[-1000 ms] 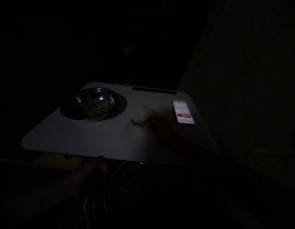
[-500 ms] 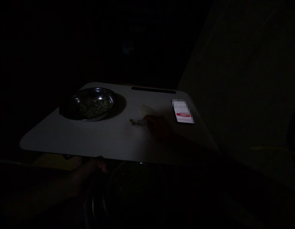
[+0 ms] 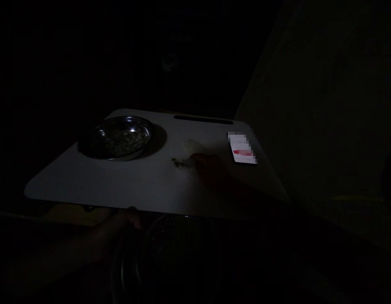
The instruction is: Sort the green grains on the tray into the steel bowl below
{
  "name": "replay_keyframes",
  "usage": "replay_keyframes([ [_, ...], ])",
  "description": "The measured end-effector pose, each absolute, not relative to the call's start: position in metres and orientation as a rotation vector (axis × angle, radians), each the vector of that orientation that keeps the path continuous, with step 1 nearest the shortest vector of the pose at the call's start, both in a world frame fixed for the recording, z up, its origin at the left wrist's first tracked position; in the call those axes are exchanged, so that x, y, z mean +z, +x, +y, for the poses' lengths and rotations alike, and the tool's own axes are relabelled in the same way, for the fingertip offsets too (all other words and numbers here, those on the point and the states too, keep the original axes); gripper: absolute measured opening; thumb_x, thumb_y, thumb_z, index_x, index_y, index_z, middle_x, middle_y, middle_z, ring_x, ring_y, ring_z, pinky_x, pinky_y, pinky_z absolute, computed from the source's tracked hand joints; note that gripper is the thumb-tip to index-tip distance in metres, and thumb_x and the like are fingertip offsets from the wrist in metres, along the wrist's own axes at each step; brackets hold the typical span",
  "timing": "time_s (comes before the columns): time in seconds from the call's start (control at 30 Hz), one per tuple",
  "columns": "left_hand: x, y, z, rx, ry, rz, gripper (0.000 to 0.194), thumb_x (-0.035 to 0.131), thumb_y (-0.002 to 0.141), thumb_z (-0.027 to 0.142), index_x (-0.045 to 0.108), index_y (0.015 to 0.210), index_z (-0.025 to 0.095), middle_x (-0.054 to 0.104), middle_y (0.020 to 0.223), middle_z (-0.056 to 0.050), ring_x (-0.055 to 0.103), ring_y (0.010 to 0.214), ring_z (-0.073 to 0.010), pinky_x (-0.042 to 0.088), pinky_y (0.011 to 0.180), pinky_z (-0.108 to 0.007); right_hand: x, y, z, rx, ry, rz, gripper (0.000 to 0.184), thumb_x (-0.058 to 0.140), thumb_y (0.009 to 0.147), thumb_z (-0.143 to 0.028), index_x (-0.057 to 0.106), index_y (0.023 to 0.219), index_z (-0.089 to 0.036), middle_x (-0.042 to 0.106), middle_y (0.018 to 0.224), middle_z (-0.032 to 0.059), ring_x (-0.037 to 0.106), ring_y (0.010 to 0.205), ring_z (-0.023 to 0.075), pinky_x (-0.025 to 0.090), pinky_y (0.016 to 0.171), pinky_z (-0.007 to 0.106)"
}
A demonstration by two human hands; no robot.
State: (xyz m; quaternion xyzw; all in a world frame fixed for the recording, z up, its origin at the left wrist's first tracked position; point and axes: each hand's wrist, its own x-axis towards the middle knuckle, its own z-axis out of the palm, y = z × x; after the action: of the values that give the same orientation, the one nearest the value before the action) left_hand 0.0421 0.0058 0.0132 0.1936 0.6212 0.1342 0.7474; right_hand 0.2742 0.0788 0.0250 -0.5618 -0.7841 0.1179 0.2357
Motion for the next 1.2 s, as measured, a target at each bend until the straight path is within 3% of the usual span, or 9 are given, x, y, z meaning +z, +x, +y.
replay_keyframes([
  [1.2, 0.0170, 0.0401, 0.0053, 0.317, 0.418, 1.316, 0.004, 0.048, 0.045, 0.016, 0.050, 0.048, 0.017, 0.051, 0.049, -0.002, 0.049, 0.053, -0.0172, 0.037, 0.054, -0.031, 0.0289, 0.2648, 0.0787, 0.210, -1.535, -2.218, 0.032, 0.032, 0.077, -0.025, 0.057, 0.096, -0.019, 0.062, 0.087, 0.0034, 0.056, 0.077, 0.0161, 0.041, 0.069, 0.030],
])
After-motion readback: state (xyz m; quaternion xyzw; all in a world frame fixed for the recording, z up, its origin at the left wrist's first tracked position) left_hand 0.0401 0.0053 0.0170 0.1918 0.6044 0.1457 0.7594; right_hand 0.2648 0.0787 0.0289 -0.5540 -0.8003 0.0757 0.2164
